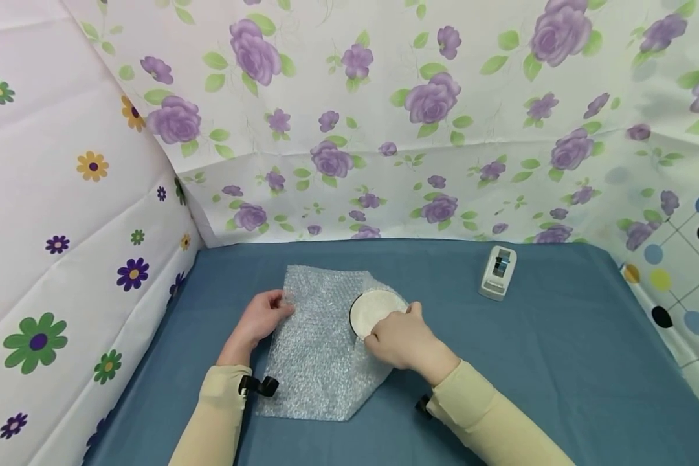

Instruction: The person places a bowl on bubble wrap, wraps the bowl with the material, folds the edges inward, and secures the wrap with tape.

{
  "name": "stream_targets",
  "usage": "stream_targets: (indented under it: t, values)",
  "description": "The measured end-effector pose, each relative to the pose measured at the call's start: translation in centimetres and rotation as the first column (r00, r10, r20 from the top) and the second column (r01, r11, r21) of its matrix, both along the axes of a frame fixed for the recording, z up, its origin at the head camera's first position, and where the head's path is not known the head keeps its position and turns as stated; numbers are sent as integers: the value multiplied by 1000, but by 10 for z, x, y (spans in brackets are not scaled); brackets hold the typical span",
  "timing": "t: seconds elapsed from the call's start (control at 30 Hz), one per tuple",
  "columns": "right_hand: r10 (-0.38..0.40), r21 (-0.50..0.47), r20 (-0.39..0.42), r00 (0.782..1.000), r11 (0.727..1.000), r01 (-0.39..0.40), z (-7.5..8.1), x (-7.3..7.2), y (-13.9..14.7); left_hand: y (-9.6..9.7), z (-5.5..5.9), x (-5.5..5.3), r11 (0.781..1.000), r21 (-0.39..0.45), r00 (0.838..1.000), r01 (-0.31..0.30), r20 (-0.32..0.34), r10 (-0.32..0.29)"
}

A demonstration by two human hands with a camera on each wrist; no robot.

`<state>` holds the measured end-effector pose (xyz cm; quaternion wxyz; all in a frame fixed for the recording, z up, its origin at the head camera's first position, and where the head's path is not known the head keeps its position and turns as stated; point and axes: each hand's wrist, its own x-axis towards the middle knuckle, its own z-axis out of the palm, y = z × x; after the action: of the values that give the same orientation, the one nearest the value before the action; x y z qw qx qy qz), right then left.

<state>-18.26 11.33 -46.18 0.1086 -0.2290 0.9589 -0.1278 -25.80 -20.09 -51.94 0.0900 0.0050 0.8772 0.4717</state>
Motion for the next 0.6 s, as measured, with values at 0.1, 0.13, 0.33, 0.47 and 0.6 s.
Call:
stream_targets:
  t: [0.1, 0.13, 0.33, 0.47, 0.6]
  values:
    - [32, -8, 80, 996, 999, -32, 3, -2, 7, -1, 0, 1, 1000, 16, 1000, 6, 13, -6]
    - [39, 0, 102, 994, 999, -39, 4, -2, 9, -1, 1, 0, 1000, 26, 1000, 12, 12, -13]
    - [98, 53, 137, 986, 993, -107, 6, -4, 19, 0, 4, -2, 996, 70, 999, 48, -24, -46]
    - [139, 52, 89, 986, 988, -144, 3, 0, 23, 0, 5, -1, 995, 91, 998, 50, -42, -46]
    - [177, 35, -12, 984, 984, -177, -4, 2, 28, 2, 4, -1, 990, 129, 997, 50, -72, -41]
